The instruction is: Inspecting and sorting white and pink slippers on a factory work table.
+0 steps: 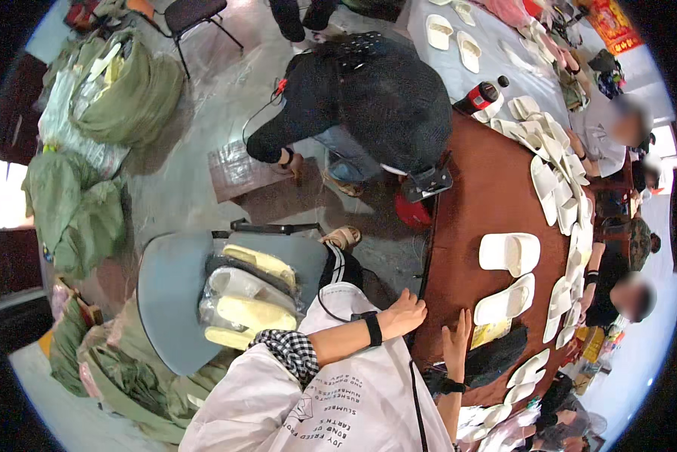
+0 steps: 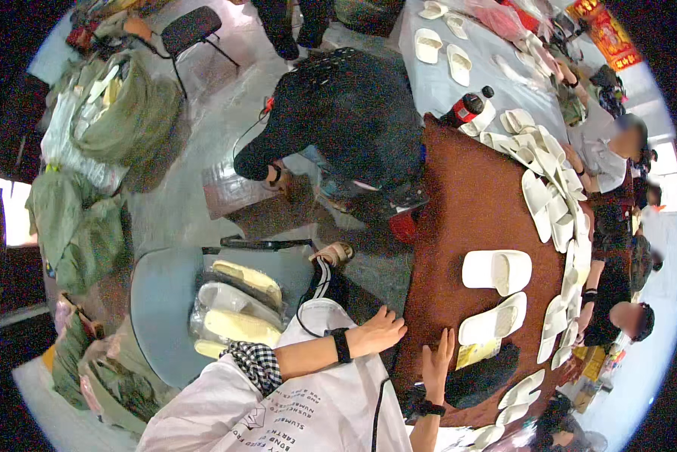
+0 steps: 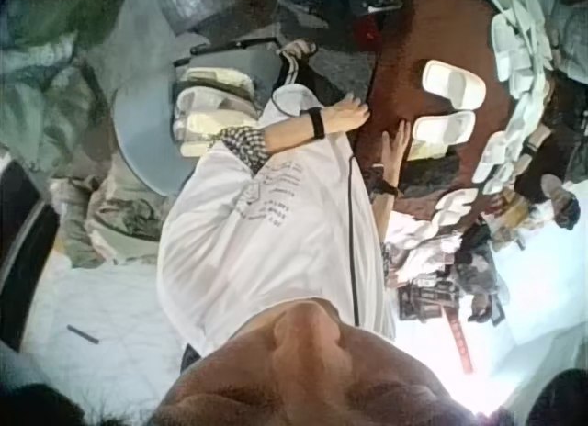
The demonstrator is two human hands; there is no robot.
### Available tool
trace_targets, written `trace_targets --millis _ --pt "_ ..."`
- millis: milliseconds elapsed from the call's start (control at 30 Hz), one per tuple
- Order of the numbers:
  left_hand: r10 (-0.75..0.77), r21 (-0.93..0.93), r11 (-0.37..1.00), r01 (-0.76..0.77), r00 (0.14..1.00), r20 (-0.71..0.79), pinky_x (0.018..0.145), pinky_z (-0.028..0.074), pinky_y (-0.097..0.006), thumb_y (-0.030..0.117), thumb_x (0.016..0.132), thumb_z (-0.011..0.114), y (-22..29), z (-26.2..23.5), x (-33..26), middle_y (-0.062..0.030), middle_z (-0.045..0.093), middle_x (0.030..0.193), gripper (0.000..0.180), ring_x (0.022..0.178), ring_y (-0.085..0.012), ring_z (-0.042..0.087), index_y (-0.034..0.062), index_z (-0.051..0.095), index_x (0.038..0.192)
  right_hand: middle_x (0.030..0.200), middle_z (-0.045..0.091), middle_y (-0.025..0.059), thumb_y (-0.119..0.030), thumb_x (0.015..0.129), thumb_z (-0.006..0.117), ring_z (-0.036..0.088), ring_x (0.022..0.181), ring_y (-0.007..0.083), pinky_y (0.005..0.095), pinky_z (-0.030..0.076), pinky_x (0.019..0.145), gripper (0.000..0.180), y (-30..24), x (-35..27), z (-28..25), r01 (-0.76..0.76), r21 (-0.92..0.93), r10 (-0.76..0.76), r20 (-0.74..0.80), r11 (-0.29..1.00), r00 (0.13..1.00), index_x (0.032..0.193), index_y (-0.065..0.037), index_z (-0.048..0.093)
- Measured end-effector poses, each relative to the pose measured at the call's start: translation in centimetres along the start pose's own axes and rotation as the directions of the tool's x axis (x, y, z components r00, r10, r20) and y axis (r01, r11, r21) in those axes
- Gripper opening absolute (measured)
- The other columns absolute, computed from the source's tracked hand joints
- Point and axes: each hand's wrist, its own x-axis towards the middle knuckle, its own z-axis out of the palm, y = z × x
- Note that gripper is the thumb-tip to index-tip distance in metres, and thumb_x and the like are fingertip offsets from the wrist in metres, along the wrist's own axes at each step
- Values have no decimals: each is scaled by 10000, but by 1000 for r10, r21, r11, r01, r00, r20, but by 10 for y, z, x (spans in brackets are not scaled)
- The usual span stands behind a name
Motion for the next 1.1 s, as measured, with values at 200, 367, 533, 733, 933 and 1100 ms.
trace_targets --millis 200,367,533,733,933,1100 --pt "-77 69 994 87 988 -136 893 450 -541 154 825 584 10 7 -9 -94 628 930 218 924 -294 610 34 666 989 1523 251 244 -125 887 617 264 1393 413 460 245 1141 661 24 4 -6 154 -199 -151 30 968 988 1464 -7 318" --pt "-172 -55 985 165 970 -171 877 454 -541 143 833 579 -3 3 -25 -104 626 943 224 906 -296 616 36 659 1013 1508 270 255 -155 891 609 273 1385 420 471 241 1141 657 26 8 -10 138 -221 -121 86 966 989 1463 -8 320" --pt "-281 -56 958 282 960 13 898 443 -537 259 821 679 -26 -7 -43 -115 587 1046 408 999 -310 583 26 600 1145 1515 261 250 -167 892 610 267 1392 412 459 232 1151 660 33 12 -10 146 -261 -131 75 954 989 1465 -12 321" --pt "-284 -120 949 291 956 69 883 451 -539 263 846 668 -40 -9 -60 -135 588 1079 399 1008 -329 586 31 593 1160 1525 257 238 -149 895 609 255 1404 397 445 223 1160 665 31 13 -9 100 -240 -85 74 966 994 1471 -7 311" --pt "-294 -181 933 310 949 112 878 462 -519 264 869 650 -51 -5 -57 -139 591 1108 380 1040 -335 590 44 592 1173 1523 262 238 -148 898 612 260 1402 401 447 233 1155 659 29 14 -9 100 -247 -85 70 964 994 1469 -7 315" --pt "-310 -415 840 351 936 164 889 476 -505 243 894 611 -77 16 -41 -133 591 1133 345 1070 -356 591 55 598 1183 1511 280 246 -156 895 622 277 1391 412 451 251 1146 650 21 12 -13 122 -333 -102 77 935 992 1457 -3 334"
